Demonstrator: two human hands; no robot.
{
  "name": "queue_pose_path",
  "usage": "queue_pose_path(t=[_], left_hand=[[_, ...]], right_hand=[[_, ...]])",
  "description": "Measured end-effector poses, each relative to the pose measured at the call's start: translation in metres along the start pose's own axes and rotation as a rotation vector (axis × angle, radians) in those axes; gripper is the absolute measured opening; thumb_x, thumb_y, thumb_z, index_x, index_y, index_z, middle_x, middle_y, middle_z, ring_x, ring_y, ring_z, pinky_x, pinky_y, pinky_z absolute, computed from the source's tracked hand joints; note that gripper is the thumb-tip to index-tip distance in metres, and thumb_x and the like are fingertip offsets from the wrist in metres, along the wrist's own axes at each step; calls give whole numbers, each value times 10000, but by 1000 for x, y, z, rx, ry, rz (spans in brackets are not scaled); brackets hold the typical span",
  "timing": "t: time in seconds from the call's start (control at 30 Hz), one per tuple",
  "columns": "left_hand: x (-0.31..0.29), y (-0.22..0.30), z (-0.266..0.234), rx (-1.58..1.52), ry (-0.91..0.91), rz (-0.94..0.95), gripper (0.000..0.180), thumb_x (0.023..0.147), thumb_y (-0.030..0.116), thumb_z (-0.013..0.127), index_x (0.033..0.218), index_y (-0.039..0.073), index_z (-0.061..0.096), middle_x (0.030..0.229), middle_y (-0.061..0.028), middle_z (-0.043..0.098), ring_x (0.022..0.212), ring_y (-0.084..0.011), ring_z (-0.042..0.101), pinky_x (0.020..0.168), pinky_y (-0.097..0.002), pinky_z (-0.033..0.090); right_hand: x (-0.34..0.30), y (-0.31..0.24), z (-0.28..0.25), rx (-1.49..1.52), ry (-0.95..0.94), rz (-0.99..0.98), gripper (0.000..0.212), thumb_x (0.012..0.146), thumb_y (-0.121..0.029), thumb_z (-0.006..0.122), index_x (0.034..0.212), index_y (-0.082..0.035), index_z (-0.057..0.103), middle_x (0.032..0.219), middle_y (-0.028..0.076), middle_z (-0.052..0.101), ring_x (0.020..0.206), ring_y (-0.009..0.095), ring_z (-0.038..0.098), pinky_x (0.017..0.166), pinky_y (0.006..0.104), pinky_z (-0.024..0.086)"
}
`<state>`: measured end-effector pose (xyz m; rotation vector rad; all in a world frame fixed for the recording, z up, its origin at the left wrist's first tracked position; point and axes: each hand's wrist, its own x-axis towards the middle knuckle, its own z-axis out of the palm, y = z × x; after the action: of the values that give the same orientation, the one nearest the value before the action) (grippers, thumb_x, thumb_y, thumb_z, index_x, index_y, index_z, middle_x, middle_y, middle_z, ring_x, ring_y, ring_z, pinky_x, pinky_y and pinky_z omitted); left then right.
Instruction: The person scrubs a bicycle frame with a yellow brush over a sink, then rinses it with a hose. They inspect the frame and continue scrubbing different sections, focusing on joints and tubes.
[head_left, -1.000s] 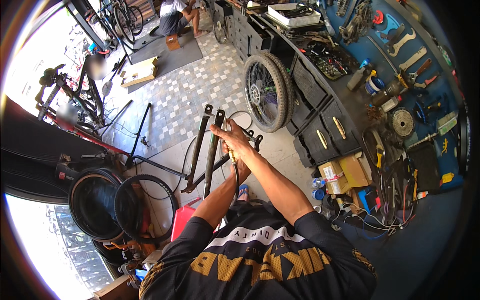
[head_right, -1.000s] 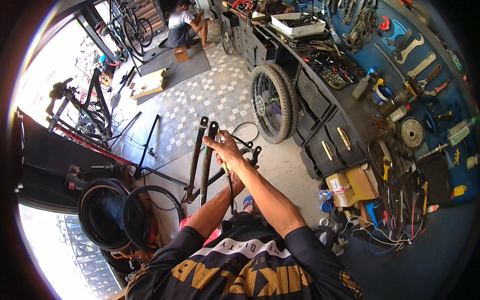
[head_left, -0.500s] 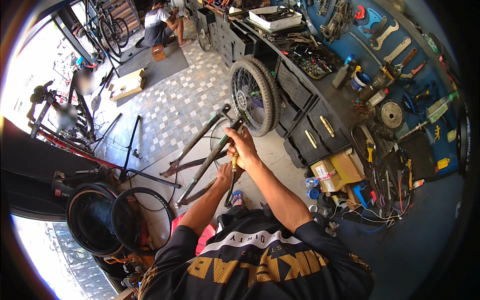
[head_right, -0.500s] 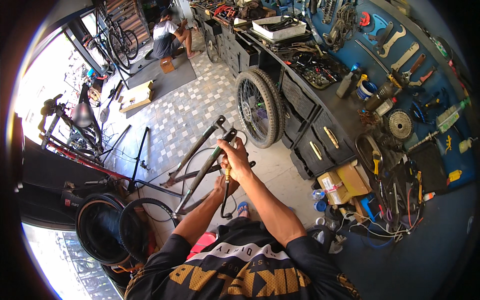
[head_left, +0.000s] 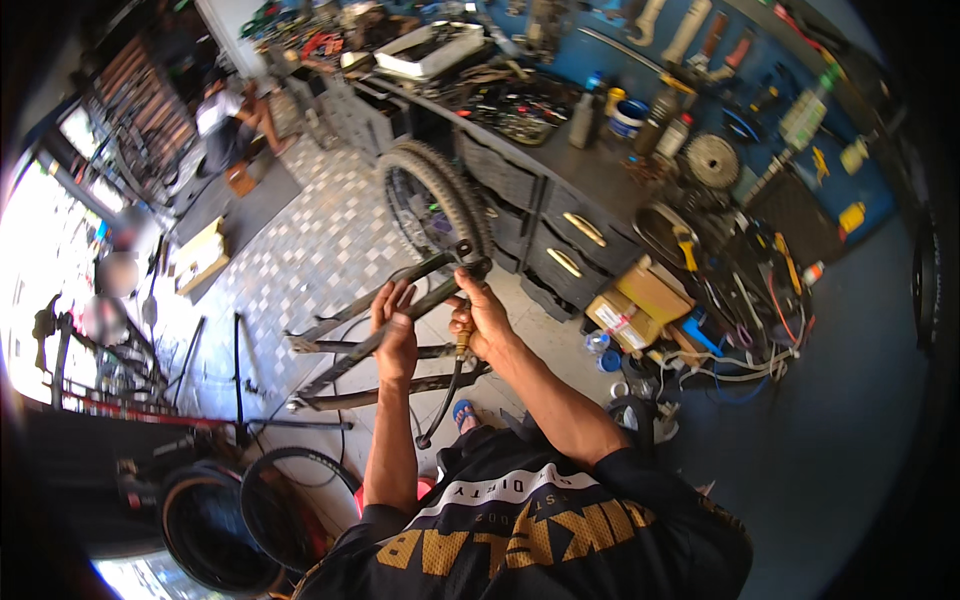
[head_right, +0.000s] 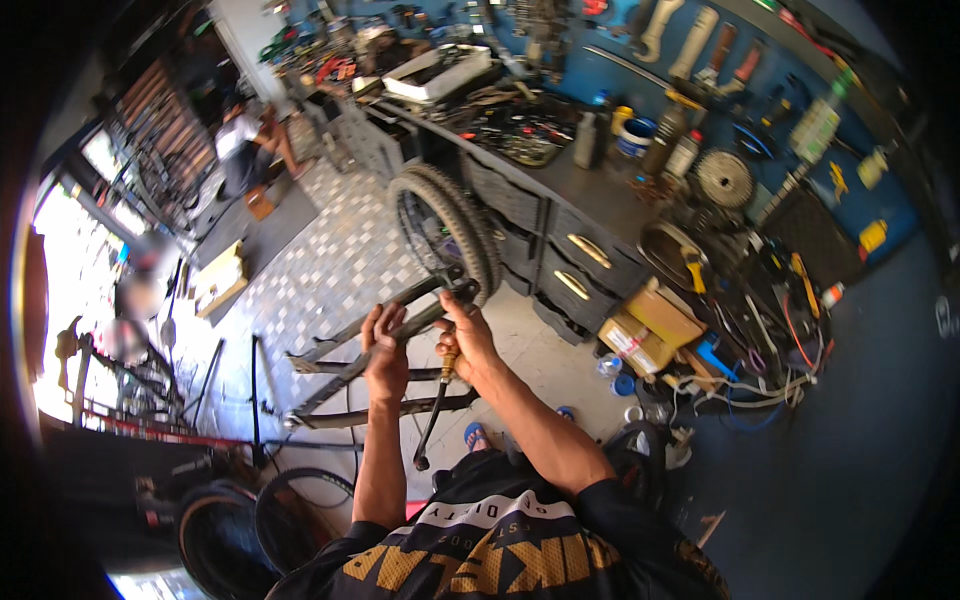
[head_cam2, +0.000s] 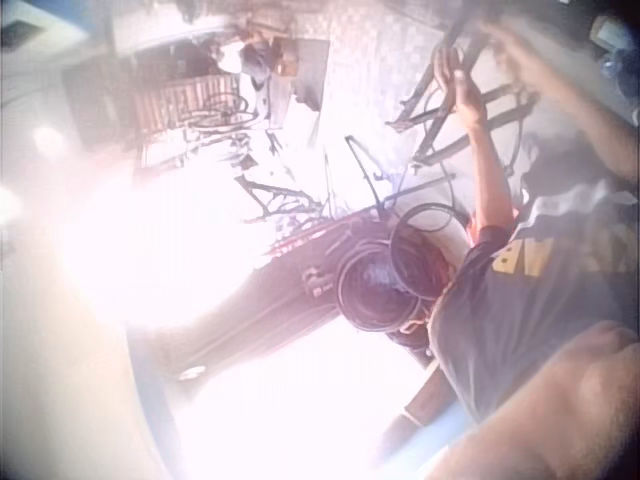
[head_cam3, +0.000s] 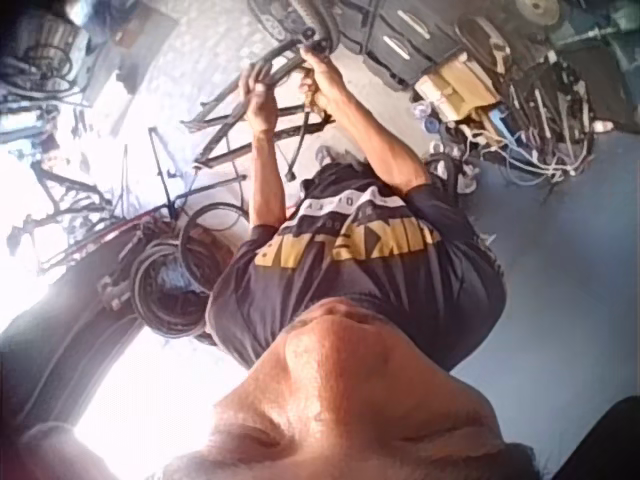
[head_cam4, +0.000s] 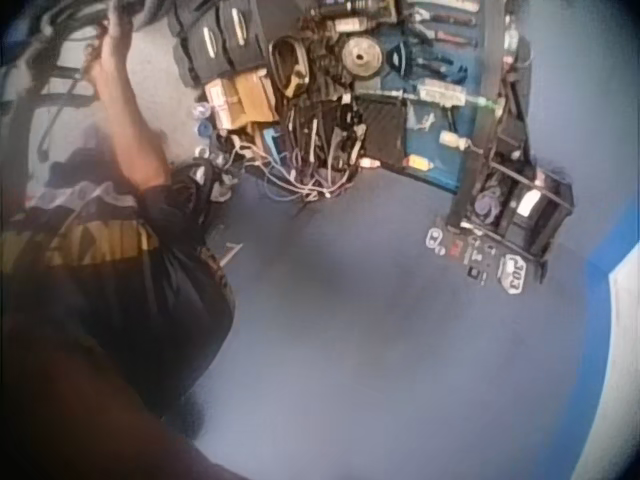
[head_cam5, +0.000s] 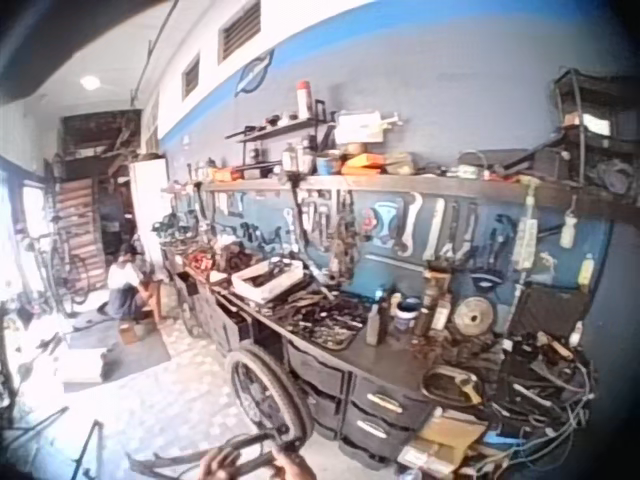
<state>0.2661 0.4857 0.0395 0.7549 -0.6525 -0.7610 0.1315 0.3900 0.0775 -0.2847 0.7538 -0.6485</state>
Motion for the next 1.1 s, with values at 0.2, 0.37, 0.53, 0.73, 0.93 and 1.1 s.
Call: queue_pose_path(t=[0.2, 0.37, 0.53, 0.73, 0.93, 1.1], left_hand=[[90, 5, 91, -432, -66, 140, 176, 1042, 240, 500, 984, 90, 572, 547, 3, 328, 647, -236, 537, 951, -489, 488], [129, -8, 201, -392, -281, 93, 154, 1027, 181, 436, 992, 79, 545, 529, 30, 254, 464, -119, 294, 566, -349, 401], [134, -68, 309, -125, -459, -26, 153, 1017, 149, 420, 1025, 50, 536, 512, 18, 258, 441, -121, 274, 542, -350, 379], [149, -125, 392, -152, -469, -88, 148, 962, 92, 424, 962, 3, 542, 503, -15, 294, 430, -135, 286, 532, -367, 402], [171, -171, 424, -146, -429, -129, 135, 957, 75, 412, 963, 13, 531, 529, -14, 281, 451, -140, 288, 538, -363, 399], [195, -204, 429, -121, -450, -159, 128, 965, 79, 420, 944, 21, 532, 534, -15, 282, 452, -133, 287, 518, -354, 393]], right_hand=[[-25, -56, -64, -125, 58, -105, 357, 969, -343, 742, 1223, -214, 527, 879, 61, 634, 503, 78, 460, 465, 267, 408], [-69, -124, -185, -432, 214, -262, 456, 977, -205, 706, 1377, -167, 490, 878, 68, 640, 499, 84, 479, 440, 272, 416], [-118, -197, -301, -554, 421, -514, 443, 970, -134, 663, 1382, -179, 505, 775, 8, 520, 527, 94, 469, 463, 293, 445], [-144, -261, -397, -830, 660, -837, 192, 998, -133, 542, 1182, -82, 526, 810, 127, 605, 669, 222, 611, 631, 409, 480], [-129, -255, -438, -1102, 1043, -622, 412, 1033, -369, 543, 1182, 15, 548, 922, 285, 682, 866, 470, 674, 754, 522, 517], [-100, -246, -461, -1136, 1208, -331, 539, 1023, -457, 531, 1096, 67, 635, 951, 355, 679, 930, 526, 655, 799, 552, 509]])
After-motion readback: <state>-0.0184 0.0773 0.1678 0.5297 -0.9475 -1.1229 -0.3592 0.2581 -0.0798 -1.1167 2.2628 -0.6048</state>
